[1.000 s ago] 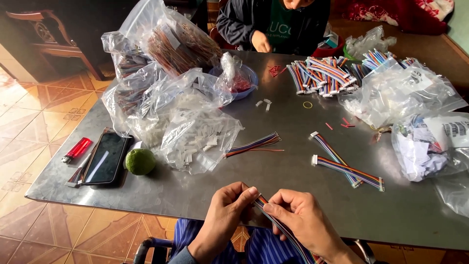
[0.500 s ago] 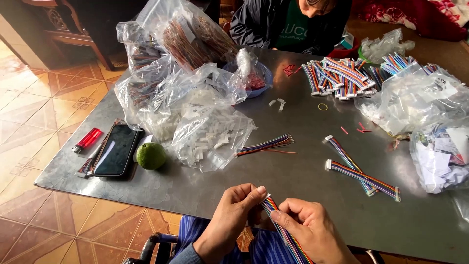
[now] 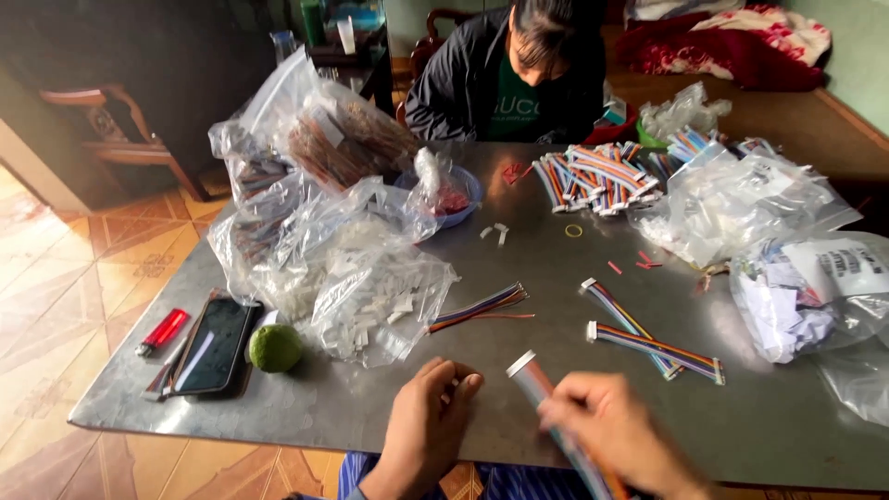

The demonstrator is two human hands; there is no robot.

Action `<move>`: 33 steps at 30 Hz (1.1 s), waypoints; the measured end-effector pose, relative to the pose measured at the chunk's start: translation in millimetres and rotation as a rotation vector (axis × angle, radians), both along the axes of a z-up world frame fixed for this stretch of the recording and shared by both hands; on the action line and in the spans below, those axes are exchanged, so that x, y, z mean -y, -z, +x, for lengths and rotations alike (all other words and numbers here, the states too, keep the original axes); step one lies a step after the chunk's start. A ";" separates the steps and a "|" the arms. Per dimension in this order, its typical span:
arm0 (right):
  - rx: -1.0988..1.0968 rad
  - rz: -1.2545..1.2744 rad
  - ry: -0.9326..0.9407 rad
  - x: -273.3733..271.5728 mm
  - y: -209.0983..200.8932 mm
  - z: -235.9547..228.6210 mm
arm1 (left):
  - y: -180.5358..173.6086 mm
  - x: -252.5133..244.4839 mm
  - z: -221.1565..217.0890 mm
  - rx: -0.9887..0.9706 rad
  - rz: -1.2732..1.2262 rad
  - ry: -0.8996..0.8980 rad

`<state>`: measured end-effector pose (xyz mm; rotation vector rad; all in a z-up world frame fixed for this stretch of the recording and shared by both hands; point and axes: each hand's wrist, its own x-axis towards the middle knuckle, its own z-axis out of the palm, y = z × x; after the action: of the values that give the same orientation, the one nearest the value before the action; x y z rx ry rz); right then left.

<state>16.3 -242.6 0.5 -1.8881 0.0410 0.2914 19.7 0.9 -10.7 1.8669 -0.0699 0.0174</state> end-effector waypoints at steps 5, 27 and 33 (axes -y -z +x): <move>0.225 -0.283 0.226 67.9 -29.3 47.1 | 10.9 -19.0 55.1 0.756 1.109 0.088; 0.539 -0.781 0.223 69.2 57.0 143.2 | 29.9 -13.2 121.3 0.271 1.241 0.220; 0.505 -0.773 0.161 47.2 32.8 145.0 | -11.7 -9.1 84.8 -0.007 1.048 0.179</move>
<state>161.4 -289.8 -32.4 -2.6542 -0.0438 -0.3761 104.5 10.0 1.0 2.8987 -0.2826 -0.1813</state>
